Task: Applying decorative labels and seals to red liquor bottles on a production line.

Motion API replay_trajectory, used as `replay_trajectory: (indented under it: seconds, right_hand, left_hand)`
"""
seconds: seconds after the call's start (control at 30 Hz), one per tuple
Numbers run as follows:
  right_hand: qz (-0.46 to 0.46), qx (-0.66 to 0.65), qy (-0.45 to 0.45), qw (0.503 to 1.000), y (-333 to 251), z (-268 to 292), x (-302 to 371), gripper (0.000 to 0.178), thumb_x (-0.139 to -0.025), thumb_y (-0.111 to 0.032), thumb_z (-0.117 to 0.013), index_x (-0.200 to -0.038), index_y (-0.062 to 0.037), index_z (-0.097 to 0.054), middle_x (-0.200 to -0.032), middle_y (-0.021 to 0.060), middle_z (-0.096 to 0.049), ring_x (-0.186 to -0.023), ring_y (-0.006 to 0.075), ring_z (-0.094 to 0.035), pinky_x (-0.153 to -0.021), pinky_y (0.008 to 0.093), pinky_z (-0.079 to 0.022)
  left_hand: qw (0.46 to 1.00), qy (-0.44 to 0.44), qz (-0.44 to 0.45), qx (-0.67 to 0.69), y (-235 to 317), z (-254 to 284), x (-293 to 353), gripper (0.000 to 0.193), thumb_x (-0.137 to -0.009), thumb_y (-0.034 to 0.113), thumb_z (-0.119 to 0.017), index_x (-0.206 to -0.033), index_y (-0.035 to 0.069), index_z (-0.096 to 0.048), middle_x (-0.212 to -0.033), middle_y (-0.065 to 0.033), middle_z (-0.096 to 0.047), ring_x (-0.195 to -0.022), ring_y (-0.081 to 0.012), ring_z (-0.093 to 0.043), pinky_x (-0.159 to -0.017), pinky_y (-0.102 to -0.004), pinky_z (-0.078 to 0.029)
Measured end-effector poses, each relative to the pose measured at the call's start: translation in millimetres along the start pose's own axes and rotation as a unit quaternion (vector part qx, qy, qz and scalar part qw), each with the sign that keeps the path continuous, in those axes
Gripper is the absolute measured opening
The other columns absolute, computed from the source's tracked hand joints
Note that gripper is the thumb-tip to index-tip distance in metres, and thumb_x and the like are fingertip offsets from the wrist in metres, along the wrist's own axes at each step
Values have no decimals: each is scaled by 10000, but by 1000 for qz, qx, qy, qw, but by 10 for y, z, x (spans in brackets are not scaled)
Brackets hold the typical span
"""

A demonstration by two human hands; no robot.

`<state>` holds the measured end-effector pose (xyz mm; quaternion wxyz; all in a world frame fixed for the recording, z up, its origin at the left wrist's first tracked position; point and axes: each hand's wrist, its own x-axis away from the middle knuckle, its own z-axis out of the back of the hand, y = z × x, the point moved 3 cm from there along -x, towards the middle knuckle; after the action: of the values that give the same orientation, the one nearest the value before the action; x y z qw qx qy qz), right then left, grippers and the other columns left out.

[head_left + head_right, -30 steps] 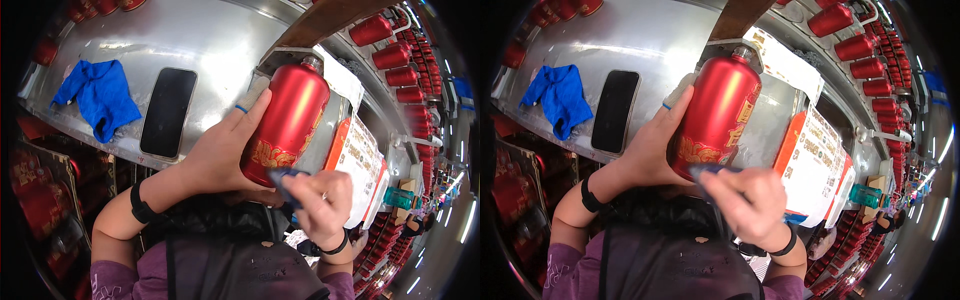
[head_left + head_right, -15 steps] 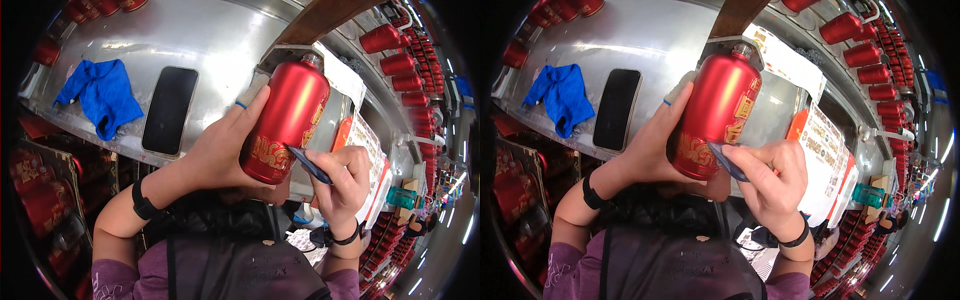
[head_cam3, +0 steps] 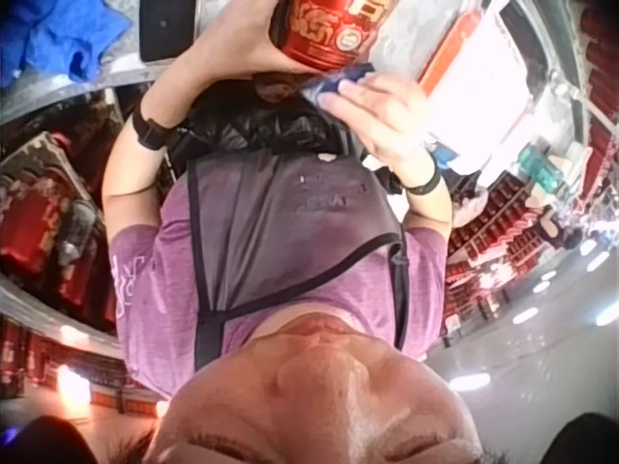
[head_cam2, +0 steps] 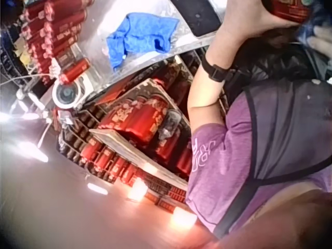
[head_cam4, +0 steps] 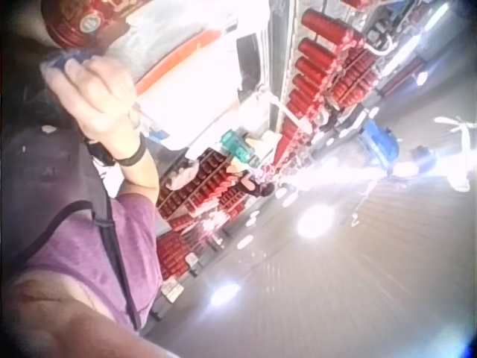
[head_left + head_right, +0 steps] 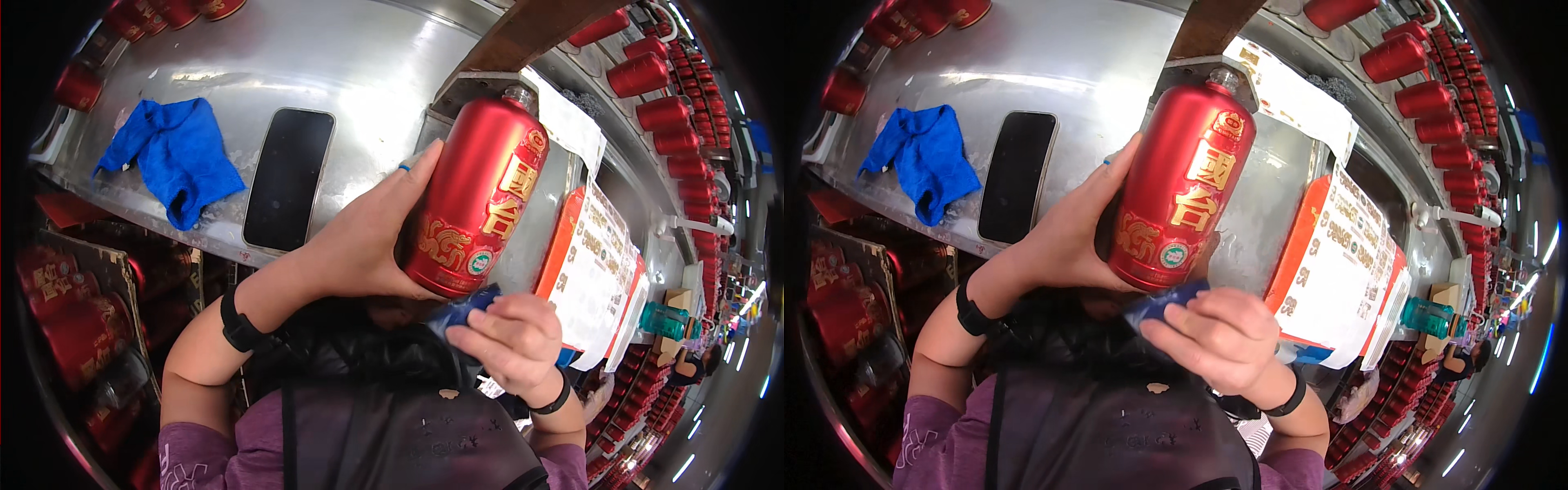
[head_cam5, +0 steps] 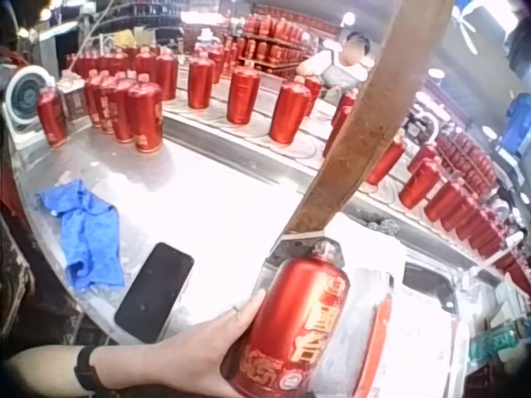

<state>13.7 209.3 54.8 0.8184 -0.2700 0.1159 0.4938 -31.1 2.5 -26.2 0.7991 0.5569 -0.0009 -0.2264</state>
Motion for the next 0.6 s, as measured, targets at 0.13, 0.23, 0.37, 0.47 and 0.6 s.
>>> replay_trajectory:
  seconds: [0.13,0.23,0.37,0.47,0.6]
  right_hand:
    - [-40,-15,-33,999,2,25,55,355,-628,-141,-717,-978,-135,-775,-984,-2,-677,-855,201,-620,-728,298,-548]
    - [-60,30,23,997,39,111,-74,329,-628,-112,-760,-955,-138,-783,-959,9,-677,-846,212,-627,-714,298,-552]
    - [-65,-22,2,998,10,11,100,313,-645,-125,-750,-957,-126,-782,-938,10,-694,-842,221,-637,-692,323,-547]
    - [-127,-61,-42,989,33,27,192,303,-662,-128,-744,-963,-112,-777,-918,31,-701,-818,224,-647,-689,338,-546]
    - [-247,-9,44,968,122,232,161,305,-698,-79,-839,-982,-57,-729,-821,81,-676,-691,225,-614,-598,321,-476]
  left_hand:
    - [1000,-15,1,15,-33,-15,-17,1336,-600,373,-924,-1551,-39,-80,-1375,-297,-462,-1213,-438,-517,-1028,-448,-428]
    - [999,-17,-3,28,-84,-25,-1,1336,-600,369,-923,-1552,-37,-77,-1460,-305,-389,-1312,-448,-445,-1106,-455,-367]
    - [999,-45,7,-13,-91,4,-6,1354,-595,403,-924,-1553,-33,-73,-1530,-315,-290,-1433,-469,-281,-1179,-480,-271]
    - [998,-61,12,-26,-72,-5,14,1382,-586,456,-929,-1559,-22,-71,-1547,-317,-257,-1457,-470,-235,-1195,-490,-237]
    - [996,-62,37,49,-4,21,101,1368,-618,505,-913,-1570,-5,-73,-1571,-299,-224,-1473,-432,-230,-1197,-467,-227]
